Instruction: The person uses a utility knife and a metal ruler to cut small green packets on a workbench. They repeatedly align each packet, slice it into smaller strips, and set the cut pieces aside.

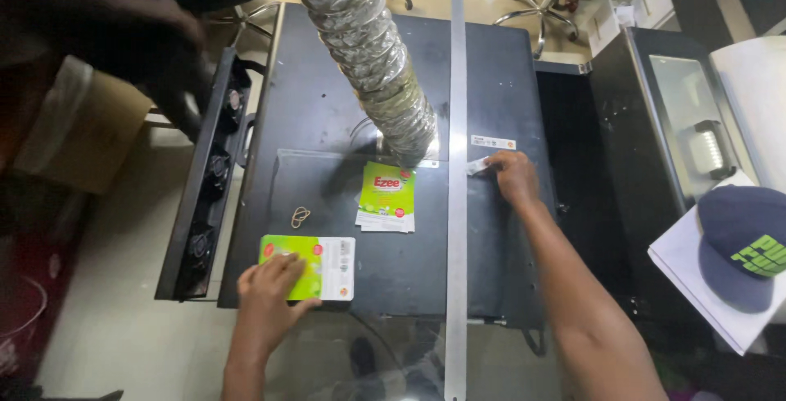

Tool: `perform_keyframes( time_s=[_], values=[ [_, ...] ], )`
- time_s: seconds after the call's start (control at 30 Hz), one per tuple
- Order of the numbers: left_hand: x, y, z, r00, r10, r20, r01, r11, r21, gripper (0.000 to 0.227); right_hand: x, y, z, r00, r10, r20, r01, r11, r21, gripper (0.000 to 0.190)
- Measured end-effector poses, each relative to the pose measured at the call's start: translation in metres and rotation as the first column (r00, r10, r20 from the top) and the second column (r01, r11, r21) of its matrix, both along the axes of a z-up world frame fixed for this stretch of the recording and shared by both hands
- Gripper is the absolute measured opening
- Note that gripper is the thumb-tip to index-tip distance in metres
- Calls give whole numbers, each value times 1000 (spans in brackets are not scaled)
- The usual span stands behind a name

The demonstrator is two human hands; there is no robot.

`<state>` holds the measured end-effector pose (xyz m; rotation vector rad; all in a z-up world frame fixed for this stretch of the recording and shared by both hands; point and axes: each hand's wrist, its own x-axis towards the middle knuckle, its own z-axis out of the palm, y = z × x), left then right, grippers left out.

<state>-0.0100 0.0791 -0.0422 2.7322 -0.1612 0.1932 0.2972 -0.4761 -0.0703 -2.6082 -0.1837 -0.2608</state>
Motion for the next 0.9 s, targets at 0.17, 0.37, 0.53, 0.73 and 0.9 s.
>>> perform_keyframes(
  time_s=[0.17, 0.37, 0.53, 0.73, 0.9],
  values=[
    [-11, -12, 20, 985, -1, -174, 2, 1000, 6, 80, -3, 13, 5, 1000, -29, -5, 29, 998, -57, 36],
    [-19, 1, 21, 995, -94, -11, 94, 994, -48, 47, -76, 42, 31, 974, -80, 212, 37, 979, 198, 36],
    [-12, -33, 72, 942, -112, 316, 121, 993, -8, 46, -191, 67, 41, 973, -187, 134, 149, 955, 257, 30],
    [0, -132, 55, 858, -361, 364, 409, 911, -59, 30, -300, 72, 20, 945, -298, -132, 326, 857, 399, 28],
    [14, -185, -26, 846, -533, 13, 526, 838, 145, 27, -322, 58, 26, 923, -331, -195, 383, 835, 396, 24]
  ],
)
